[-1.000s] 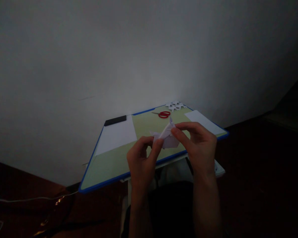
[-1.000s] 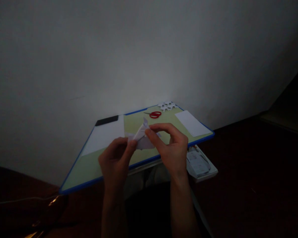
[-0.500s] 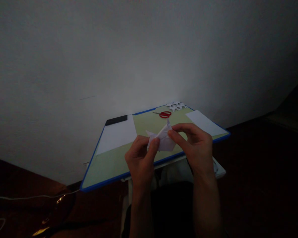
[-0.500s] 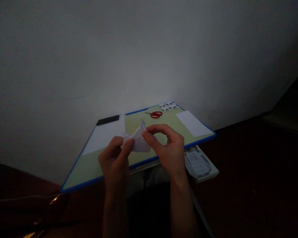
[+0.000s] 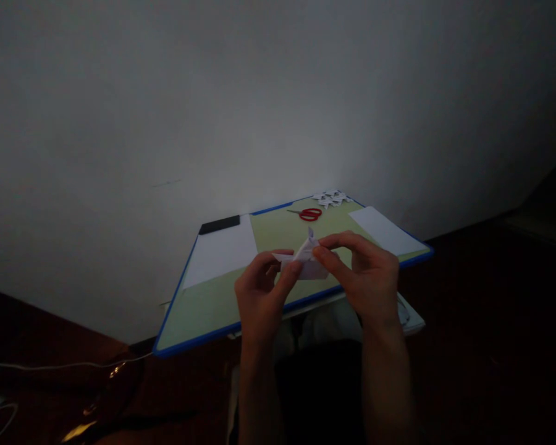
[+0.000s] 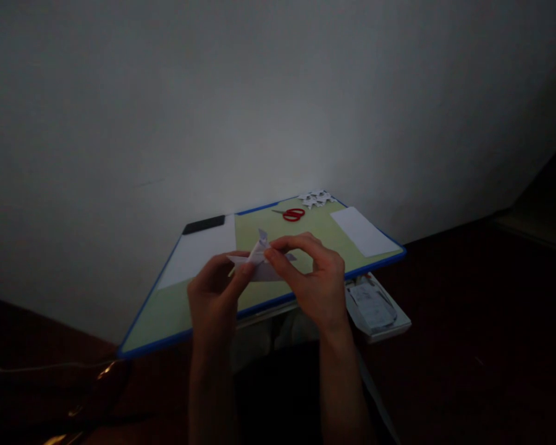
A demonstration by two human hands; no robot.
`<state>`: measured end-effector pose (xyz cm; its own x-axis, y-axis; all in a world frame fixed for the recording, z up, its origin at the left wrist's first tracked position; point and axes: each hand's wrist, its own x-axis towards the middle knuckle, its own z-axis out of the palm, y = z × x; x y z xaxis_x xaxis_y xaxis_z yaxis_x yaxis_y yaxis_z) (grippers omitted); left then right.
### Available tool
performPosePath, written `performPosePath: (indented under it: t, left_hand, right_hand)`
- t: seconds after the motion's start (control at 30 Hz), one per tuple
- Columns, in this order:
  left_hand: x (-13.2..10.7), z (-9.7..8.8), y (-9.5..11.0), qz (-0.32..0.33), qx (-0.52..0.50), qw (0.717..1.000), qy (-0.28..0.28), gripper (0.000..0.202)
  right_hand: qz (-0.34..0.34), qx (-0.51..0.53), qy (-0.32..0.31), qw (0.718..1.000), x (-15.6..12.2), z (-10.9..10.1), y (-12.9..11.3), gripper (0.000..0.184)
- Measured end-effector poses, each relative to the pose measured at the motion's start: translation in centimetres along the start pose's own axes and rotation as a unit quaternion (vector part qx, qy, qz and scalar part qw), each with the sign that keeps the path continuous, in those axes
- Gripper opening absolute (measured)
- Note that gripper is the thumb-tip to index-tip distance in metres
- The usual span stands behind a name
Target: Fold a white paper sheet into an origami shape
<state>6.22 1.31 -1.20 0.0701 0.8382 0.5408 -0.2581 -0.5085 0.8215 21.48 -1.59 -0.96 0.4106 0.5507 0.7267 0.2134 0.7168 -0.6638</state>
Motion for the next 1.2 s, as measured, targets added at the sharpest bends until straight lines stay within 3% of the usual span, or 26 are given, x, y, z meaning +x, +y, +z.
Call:
performPosePath:
  t: [0.4, 0.57, 0.67, 0.8, 1.07, 1.2]
  left_hand:
    - [-0.3, -0.1, 0.4, 0.036, 0.021, 0.998, 0.044, 0.01]
    - [-0.1, -0.6, 0.6, 0.027, 0.04, 0.999, 0.003, 0.009]
    - [0.0, -0.8, 0.7, 0.06, 0.086, 0.994, -0.015, 0.017]
    - [0.0, -0.8, 0.5, 0.084, 0.129, 0.988, -0.031, 0.008]
    - [-0.1, -0.9, 0.6, 0.107, 0.154, 0.982, -0.033, 0.018]
    - [-0.1, -1.1, 0.6, 0.088, 0.12, 0.989, -0.024, 0.011]
  right_hand:
    - [0.01, 0.002, -0.02, 1.0, -0.1, -0.1, 0.1, 0.012]
    - [0.0, -0.031, -0.04, 0.999, -0.2, -0.3, 0.0, 0.009]
    - [-0.013, -0.04, -0.075, 0.996, -0.1, -0.4, -0.2, 0.009]
    - [-0.036, -0.05, -0.097, 0.993, 0.1, -0.3, -0.6, 0.01]
    - [-0.05, -0.059, -0.129, 0.989, 0.3, -0.5, -0.6, 0.009]
    - [-0.058, -0.068, -0.146, 0.985, 0.3, -0.5, -0.7, 0.008]
